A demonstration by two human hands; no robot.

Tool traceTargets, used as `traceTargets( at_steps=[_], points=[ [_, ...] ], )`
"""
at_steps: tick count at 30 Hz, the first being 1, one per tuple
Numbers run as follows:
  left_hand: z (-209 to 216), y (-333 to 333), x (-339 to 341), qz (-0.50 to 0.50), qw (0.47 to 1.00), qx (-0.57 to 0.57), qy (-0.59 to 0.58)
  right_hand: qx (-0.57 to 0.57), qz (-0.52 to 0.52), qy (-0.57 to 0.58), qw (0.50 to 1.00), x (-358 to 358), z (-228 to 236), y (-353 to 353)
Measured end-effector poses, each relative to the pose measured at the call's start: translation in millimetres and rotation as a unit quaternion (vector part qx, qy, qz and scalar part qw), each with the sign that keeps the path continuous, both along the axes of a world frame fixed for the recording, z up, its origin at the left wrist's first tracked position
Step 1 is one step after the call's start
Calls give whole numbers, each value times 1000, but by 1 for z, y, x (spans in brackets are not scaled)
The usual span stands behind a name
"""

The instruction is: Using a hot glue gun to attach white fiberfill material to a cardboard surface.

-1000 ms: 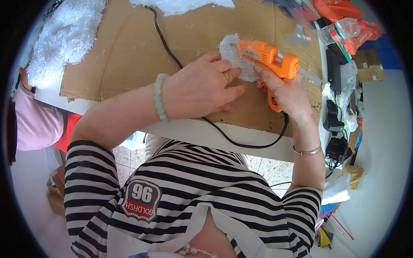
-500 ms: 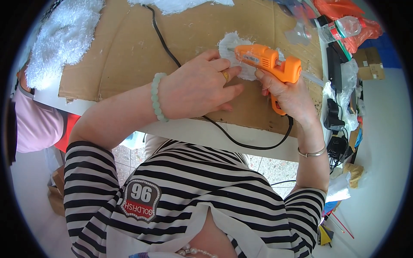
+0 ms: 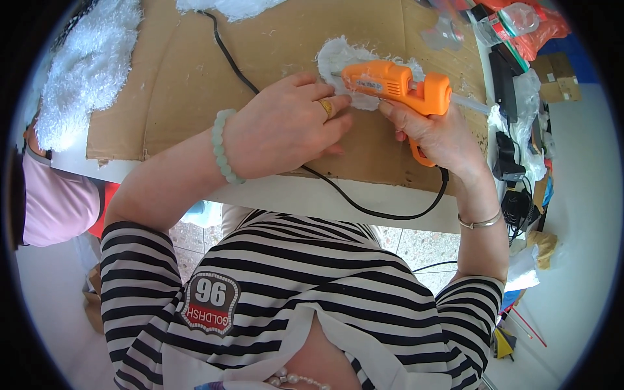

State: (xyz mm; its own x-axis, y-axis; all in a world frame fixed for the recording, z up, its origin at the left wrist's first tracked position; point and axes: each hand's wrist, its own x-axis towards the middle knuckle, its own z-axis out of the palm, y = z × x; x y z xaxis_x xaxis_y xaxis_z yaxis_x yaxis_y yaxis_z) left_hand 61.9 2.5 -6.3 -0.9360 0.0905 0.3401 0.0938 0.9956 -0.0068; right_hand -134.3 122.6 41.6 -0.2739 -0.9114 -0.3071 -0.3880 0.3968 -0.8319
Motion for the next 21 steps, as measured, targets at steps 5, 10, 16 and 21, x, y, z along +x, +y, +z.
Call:
traceTargets(
  at_steps=[5,10,16,21],
  points=[
    [2,0,-1,-7,1000,22,15,-10,-8,-15,1000,-2,-1,6],
    [1,0,-1,-3,1000,22,12,-8,9,-2,1000,-3,4,10],
    [-3,-2,-4,-13,997,5,72,15,2,-1,1000,-6,7,15],
    [3,-5,-1,-12,998,39,53,41,5,26,999,-6,12,16]
  ],
)
